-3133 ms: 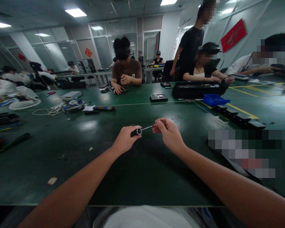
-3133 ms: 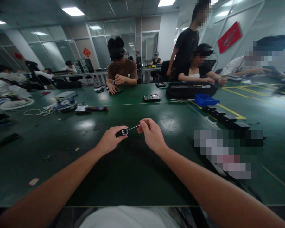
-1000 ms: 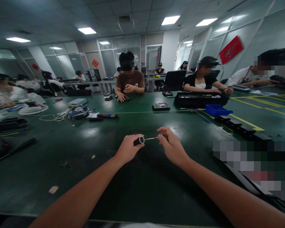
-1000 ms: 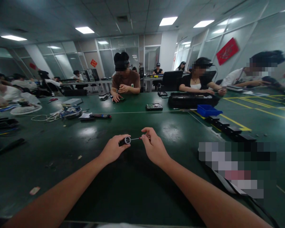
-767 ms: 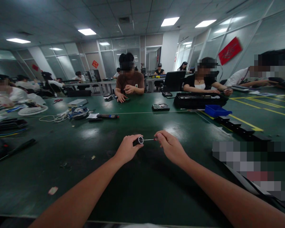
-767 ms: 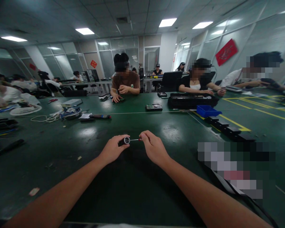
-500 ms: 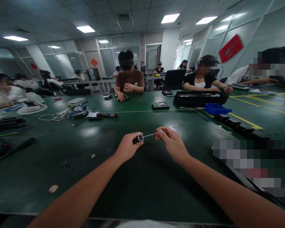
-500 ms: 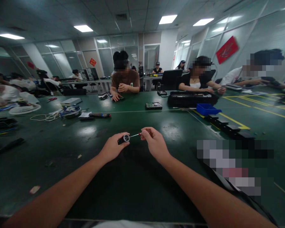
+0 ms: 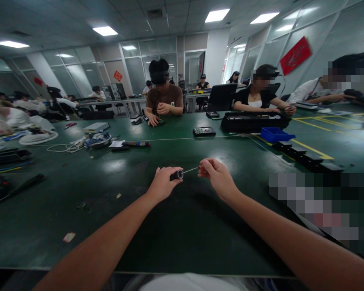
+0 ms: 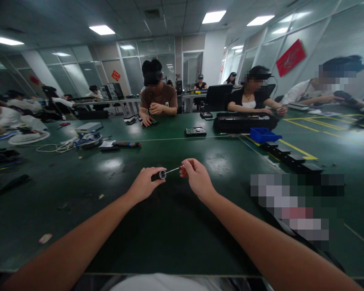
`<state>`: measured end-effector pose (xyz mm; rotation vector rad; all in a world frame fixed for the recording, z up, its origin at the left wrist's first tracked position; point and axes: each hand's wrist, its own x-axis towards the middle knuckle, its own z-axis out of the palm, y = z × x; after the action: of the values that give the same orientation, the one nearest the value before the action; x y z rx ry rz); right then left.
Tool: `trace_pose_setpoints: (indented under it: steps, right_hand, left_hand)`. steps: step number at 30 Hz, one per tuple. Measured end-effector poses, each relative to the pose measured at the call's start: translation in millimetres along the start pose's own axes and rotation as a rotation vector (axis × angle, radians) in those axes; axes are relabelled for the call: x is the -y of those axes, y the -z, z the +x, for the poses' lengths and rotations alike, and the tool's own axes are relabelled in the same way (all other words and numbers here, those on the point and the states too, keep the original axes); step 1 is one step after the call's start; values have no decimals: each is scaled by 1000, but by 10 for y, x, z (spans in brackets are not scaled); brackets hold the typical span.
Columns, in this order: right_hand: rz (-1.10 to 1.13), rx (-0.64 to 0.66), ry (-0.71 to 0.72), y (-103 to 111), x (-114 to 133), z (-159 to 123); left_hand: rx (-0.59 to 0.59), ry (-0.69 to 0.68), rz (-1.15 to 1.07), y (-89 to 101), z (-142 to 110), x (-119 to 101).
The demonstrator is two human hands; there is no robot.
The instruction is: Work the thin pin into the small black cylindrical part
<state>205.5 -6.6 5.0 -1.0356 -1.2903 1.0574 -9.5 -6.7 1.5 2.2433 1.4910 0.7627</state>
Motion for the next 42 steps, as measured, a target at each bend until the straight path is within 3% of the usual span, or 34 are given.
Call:
trace_pose_setpoints:
  steps: [4, 16, 23, 28, 35, 42]
  right_hand:
    - [-136, 36, 79, 16, 3, -18]
    - [-98, 53, 92, 7, 38, -40]
    - [-467, 13, 122, 20, 240, -134]
    - [-489, 86, 218, 2, 229, -180]
    - [-588, 98, 141, 15, 239, -157]
    - [-593, 124, 223, -4, 250, -188]
  left_hand:
    - [-10, -7, -5, 8, -4, -18]
    - [-10, -7, 0, 10, -6, -17]
    - [-28, -8, -7, 14, -15, 0]
    - [-29, -12, -1, 25, -27, -12]
    - [-19, -19, -10, 29, -27, -26]
    - [-21, -19, -8, 32, -34, -37]
